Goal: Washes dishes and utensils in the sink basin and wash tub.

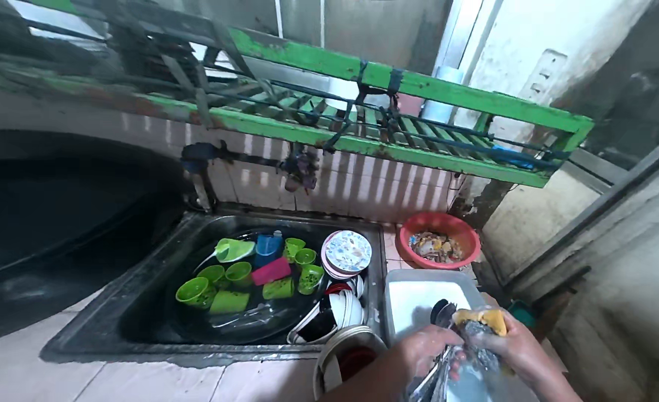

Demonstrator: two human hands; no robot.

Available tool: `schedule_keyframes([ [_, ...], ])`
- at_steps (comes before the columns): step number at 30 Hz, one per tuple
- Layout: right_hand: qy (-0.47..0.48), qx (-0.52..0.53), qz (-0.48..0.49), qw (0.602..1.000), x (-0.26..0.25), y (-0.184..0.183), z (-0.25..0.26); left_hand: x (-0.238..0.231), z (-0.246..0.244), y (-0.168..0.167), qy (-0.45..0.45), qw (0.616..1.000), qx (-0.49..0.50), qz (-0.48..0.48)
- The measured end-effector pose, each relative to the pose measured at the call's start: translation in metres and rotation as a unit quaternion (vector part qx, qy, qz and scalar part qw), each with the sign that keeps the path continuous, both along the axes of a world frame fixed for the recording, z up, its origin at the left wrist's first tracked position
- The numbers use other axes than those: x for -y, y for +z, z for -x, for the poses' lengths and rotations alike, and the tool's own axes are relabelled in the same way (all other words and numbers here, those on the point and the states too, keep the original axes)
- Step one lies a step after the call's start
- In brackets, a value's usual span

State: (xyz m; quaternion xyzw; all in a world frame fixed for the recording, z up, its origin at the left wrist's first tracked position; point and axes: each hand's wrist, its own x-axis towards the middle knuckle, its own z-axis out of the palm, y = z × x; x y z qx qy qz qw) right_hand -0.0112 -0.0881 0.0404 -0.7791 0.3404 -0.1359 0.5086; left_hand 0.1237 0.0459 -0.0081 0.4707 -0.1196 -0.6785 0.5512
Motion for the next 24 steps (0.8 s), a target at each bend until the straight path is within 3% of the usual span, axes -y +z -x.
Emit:
schedule_keyframes([
  [3,-0.073,0.055,-0.015,0.996,-0.001,-0.010,-0.003,-0.004,-0.002,0.001,0.065,0.997,0.040,0.011],
  [7,-0.040,0.060,-0.092,0.993,-0.018,-0.028,-0.007,-0.005,0.002,0.006,0.101,0.988,0.115,-0.006],
  [13,-0.105,0.006,0.072,0.992,-0.003,-0.033,-0.022,0.003,0.003,-0.004,0.109,0.985,0.130,-0.016],
  [17,-0.024,-0.029,0.036,0.999,-0.009,-0.040,-0.020,0.000,0.001,-0.001,0.124,0.982,0.139,-0.042],
  [20,-0.066,-0.086,0.087,0.990,0.007,-0.020,-0.025,0.003,0.003,-0.004,0.110,0.982,0.142,-0.050],
  [22,-0.130,-0.029,0.138,0.981,0.026,-0.015,-0.023,0.005,0.002,-0.006,0.125,0.985,0.118,-0.026],
  [24,-0.177,0.064,0.105,0.977,0.036,-0.016,-0.020,0.002,0.000,-0.006,0.133,0.986,0.099,-0.003],
])
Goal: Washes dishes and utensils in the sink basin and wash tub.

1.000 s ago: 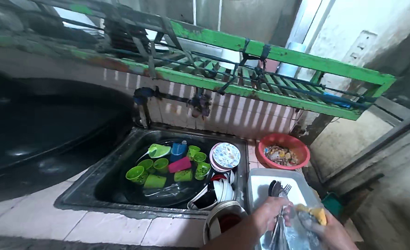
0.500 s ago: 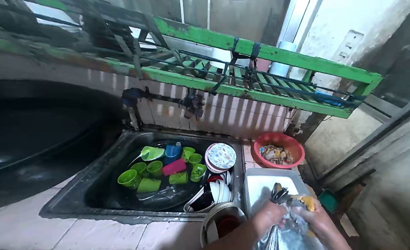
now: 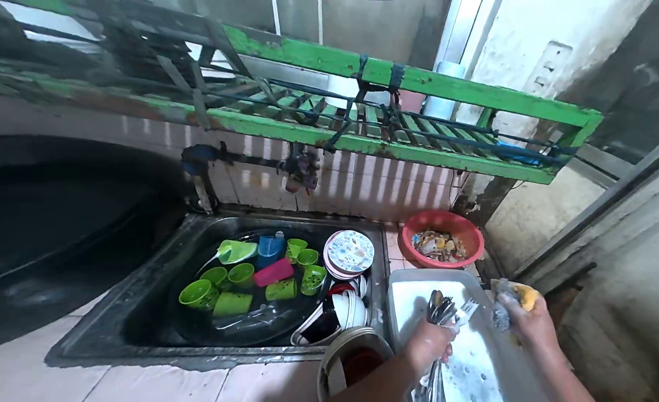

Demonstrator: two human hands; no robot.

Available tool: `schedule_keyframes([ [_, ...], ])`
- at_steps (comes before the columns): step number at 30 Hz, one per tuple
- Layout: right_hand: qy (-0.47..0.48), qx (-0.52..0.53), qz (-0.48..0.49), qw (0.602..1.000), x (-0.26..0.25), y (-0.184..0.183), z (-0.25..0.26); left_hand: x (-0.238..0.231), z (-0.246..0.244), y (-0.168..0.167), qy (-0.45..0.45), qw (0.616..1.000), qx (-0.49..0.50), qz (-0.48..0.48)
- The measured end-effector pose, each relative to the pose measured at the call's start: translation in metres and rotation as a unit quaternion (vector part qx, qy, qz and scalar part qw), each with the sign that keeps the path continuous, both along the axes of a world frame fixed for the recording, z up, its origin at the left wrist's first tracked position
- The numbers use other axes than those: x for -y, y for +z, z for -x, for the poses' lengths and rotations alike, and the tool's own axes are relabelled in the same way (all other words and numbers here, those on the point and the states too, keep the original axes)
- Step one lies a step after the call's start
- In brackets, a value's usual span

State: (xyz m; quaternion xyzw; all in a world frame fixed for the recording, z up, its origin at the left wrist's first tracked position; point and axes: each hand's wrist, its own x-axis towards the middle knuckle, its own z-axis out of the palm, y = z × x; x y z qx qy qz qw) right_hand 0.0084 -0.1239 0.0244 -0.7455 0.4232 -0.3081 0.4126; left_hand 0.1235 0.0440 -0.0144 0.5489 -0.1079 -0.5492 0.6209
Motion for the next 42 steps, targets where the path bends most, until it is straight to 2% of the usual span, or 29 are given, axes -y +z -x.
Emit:
schedule_keyframes([
  [2,0.011,0.048,-0.065,0.997,-0.007,-0.004,0.004,-0.002,0.000,0.002,-0.012,1.000,-0.005,0.024],
  [4,0.071,0.026,-0.105,0.992,-0.021,-0.009,0.005,-0.003,0.002,0.008,-0.043,0.998,-0.010,0.040],
  [6,0.111,-0.051,-0.106,0.987,-0.032,-0.008,0.006,-0.003,0.002,0.007,-0.071,0.996,-0.011,0.049],
  [8,0.074,-0.071,-0.055,0.993,-0.029,-0.001,0.007,-0.004,0.001,0.003,-0.091,0.994,-0.010,0.051],
  [9,0.041,-0.042,-0.031,0.998,-0.021,0.002,0.009,-0.004,0.001,0.002,-0.094,0.995,-0.008,0.041],
  [11,-0.020,0.071,-0.043,0.996,-0.006,0.010,0.010,-0.003,0.002,0.005,-0.091,0.996,0.000,0.010],
  [13,-0.019,0.179,-0.116,0.977,-0.002,0.007,0.006,0.001,0.002,0.004,-0.061,0.998,-0.011,0.002],
  [14,-0.004,0.197,-0.150,0.969,-0.008,0.000,0.002,0.002,0.002,0.003,-0.044,0.999,-0.017,0.001],
  [18,0.052,0.079,-0.172,0.980,-0.056,-0.029,-0.016,0.001,0.000,0.005,-0.011,1.000,-0.017,-0.005],
  [20,0.047,0.041,-0.163,0.985,-0.050,-0.022,-0.016,-0.002,-0.001,0.003,0.002,1.000,-0.015,0.018],
  [22,0.066,-0.044,-0.168,0.983,-0.030,0.001,-0.007,-0.002,-0.003,0.001,0.030,0.998,-0.021,0.054],
  [23,0.106,-0.112,-0.180,0.971,-0.020,0.013,-0.001,-0.001,-0.005,0.000,0.046,0.996,-0.023,0.075],
  [25,0.216,-0.247,-0.206,0.922,-0.008,0.021,0.007,0.001,-0.008,-0.001,0.074,0.992,-0.023,0.101],
  [27,0.298,-0.341,-0.205,0.868,-0.015,0.015,0.006,-0.003,-0.008,0.004,0.030,0.994,-0.016,0.100],
  [29,0.340,-0.373,-0.203,0.839,-0.031,0.005,0.003,-0.006,-0.006,0.010,-0.028,0.996,-0.010,0.085],
  [31,0.356,-0.363,-0.215,0.834,-0.043,-0.008,0.007,-0.005,-0.006,0.012,-0.050,0.996,-0.021,0.073],
  [33,0.389,-0.339,-0.213,0.830,-0.050,-0.021,0.020,-0.002,-0.007,0.010,-0.037,0.996,-0.039,0.069],
  [35,0.422,-0.337,-0.164,0.825,-0.052,-0.037,0.037,0.003,-0.010,0.006,0.016,0.995,-0.078,0.056],
  [37,0.395,-0.388,-0.091,0.828,-0.049,-0.044,0.050,0.006,-0.015,0.003,0.061,0.991,-0.115,0.026],
  [39,0.302,-0.420,-0.041,0.855,-0.044,-0.035,0.053,0.006,-0.018,0.000,0.053,0.989,-0.135,-0.007],
  [40,0.251,-0.395,-0.036,0.883,-0.040,-0.027,0.052,0.007,-0.017,-0.002,0.043,0.989,-0.140,-0.018],
  [42,0.160,-0.251,-0.075,0.952,-0.034,-0.006,0.048,0.010,-0.013,-0.005,0.021,0.990,-0.140,-0.017],
])
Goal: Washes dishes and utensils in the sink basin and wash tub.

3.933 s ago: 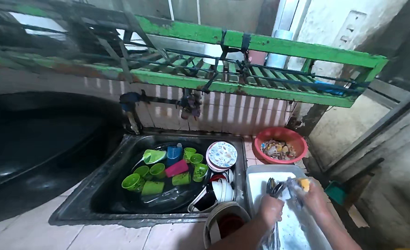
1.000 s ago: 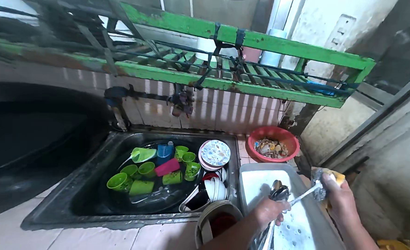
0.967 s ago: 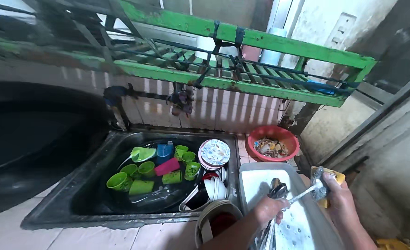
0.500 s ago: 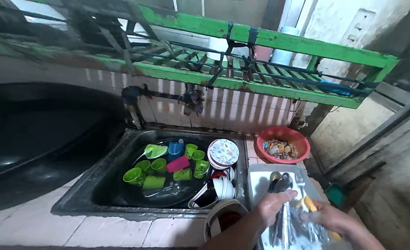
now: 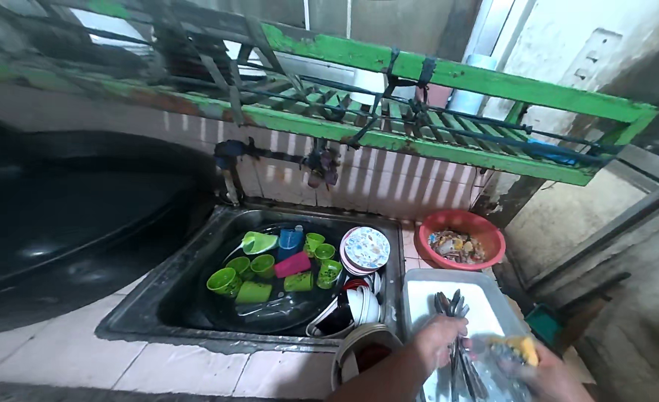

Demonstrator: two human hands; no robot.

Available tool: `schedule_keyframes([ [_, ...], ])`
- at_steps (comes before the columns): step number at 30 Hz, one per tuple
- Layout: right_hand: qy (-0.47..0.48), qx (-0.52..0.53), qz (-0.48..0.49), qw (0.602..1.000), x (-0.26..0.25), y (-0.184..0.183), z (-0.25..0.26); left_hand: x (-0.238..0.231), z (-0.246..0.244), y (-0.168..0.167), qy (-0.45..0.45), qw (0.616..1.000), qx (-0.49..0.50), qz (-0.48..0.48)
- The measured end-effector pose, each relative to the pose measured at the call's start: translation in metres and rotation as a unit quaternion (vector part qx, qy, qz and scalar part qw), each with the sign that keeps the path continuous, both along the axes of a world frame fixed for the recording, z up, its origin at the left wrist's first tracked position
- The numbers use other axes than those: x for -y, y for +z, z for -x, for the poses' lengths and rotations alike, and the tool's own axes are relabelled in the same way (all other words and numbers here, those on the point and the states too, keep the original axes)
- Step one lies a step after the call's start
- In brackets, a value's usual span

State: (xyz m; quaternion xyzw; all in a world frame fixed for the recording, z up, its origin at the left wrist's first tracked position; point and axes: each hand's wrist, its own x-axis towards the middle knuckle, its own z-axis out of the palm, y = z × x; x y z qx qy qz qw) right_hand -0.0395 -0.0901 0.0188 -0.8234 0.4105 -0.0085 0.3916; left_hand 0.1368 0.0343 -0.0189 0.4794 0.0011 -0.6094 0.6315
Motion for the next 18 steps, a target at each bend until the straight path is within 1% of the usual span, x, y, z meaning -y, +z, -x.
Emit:
schedule_keyframes([
  [1,-0.042,0.085,-0.038,0.995,0.002,0.010,-0.004,0.001,0.002,0.001,-0.012,1.000,-0.002,0.010],
  [2,-0.060,0.158,-0.080,0.982,0.002,0.019,-0.009,0.000,0.004,0.004,-0.024,1.000,0.000,0.018],
  [3,-0.053,0.207,-0.118,0.970,0.000,0.025,-0.014,0.000,0.006,0.008,-0.044,0.999,0.010,0.024],
  [4,-0.030,0.227,-0.146,0.962,-0.002,0.027,-0.019,-0.001,0.007,0.011,-0.062,0.997,0.021,0.028],
  [5,-0.009,0.221,-0.150,0.964,-0.006,0.027,-0.025,-0.002,0.009,0.014,-0.074,0.996,0.035,0.024],
  [6,0.001,0.200,-0.133,0.971,-0.010,0.026,-0.030,-0.004,0.010,0.018,-0.085,0.995,0.052,0.016],
  [7,-0.001,0.178,-0.103,0.979,-0.013,0.023,-0.034,-0.005,0.011,0.020,-0.099,0.993,0.067,0.008],
  [9,-0.058,0.176,-0.049,0.981,-0.013,0.020,-0.040,-0.008,0.010,0.020,-0.113,0.991,0.068,0.009],
  [10,-0.096,0.201,-0.040,0.974,-0.011,0.020,-0.042,-0.009,0.009,0.018,-0.113,0.992,0.060,0.016],
  [12,-0.157,0.283,-0.055,0.945,-0.001,0.019,-0.041,-0.011,0.008,0.014,-0.099,0.993,0.057,0.028],
  [13,-0.170,0.327,-0.078,0.926,0.002,0.018,-0.040,-0.012,0.008,0.013,-0.088,0.994,0.060,0.035],
  [15,-0.161,0.393,-0.135,0.895,0.001,0.014,-0.039,-0.013,0.009,0.013,-0.061,0.995,0.067,0.049],
  [16,-0.151,0.397,-0.154,0.892,-0.004,0.011,-0.039,-0.014,0.010,0.014,-0.048,0.995,0.072,0.054],
  [18,-0.147,0.373,-0.147,0.904,-0.016,0.007,-0.044,-0.015,0.012,0.015,-0.033,0.995,0.073,0.068],
])
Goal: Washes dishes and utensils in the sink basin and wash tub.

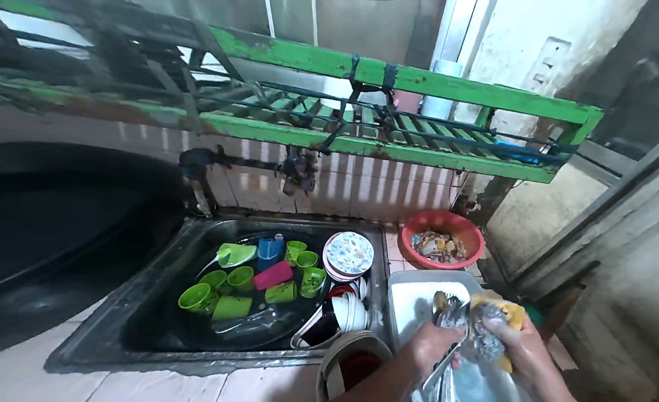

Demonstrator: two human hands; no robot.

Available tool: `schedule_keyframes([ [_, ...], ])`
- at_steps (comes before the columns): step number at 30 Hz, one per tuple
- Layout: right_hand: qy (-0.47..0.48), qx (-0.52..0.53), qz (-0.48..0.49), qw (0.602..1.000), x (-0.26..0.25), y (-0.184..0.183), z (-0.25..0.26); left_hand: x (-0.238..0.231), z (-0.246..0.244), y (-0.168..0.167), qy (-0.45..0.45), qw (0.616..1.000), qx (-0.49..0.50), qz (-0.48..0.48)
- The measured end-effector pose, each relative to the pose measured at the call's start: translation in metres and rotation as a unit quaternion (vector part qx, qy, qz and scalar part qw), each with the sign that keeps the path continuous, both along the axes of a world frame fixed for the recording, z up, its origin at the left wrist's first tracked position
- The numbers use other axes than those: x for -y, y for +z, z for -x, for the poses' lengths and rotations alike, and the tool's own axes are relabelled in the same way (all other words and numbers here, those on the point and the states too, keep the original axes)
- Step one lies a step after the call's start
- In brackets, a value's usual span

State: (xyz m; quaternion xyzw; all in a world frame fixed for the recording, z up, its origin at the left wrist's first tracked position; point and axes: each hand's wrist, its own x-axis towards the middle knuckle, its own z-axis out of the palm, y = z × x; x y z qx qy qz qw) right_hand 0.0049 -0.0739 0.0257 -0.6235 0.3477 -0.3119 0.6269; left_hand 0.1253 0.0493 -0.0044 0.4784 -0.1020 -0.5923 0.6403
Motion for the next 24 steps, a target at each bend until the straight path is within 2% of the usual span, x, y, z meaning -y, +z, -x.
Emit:
schedule_keyframes([
  [4,-0.030,-0.077,0.076,0.994,-0.002,-0.005,-0.010,0.000,0.000,-0.003,-0.023,1.000,-0.013,0.017],
  [7,-0.039,-0.097,0.078,0.992,0.002,-0.003,-0.009,0.000,0.002,-0.002,-0.045,0.999,0.003,0.005],
  [9,-0.043,-0.072,0.046,0.995,0.003,-0.002,-0.007,0.000,0.000,-0.004,-0.037,0.999,0.004,0.013],
  [14,-0.018,0.085,-0.041,0.995,0.005,-0.005,0.010,0.001,-0.001,-0.002,0.004,1.000,-0.011,0.022],
  [18,0.018,0.036,-0.048,0.998,-0.004,-0.011,0.009,0.002,0.001,-0.004,-0.026,0.998,0.007,0.050],
  [21,-0.014,-0.009,-0.056,0.998,-0.012,-0.013,0.001,0.000,0.002,-0.001,-0.036,0.997,0.060,0.024],
  [24,0.021,-0.048,-0.060,0.997,-0.021,-0.017,0.005,-0.002,0.000,0.000,-0.024,0.996,0.080,-0.003],
])
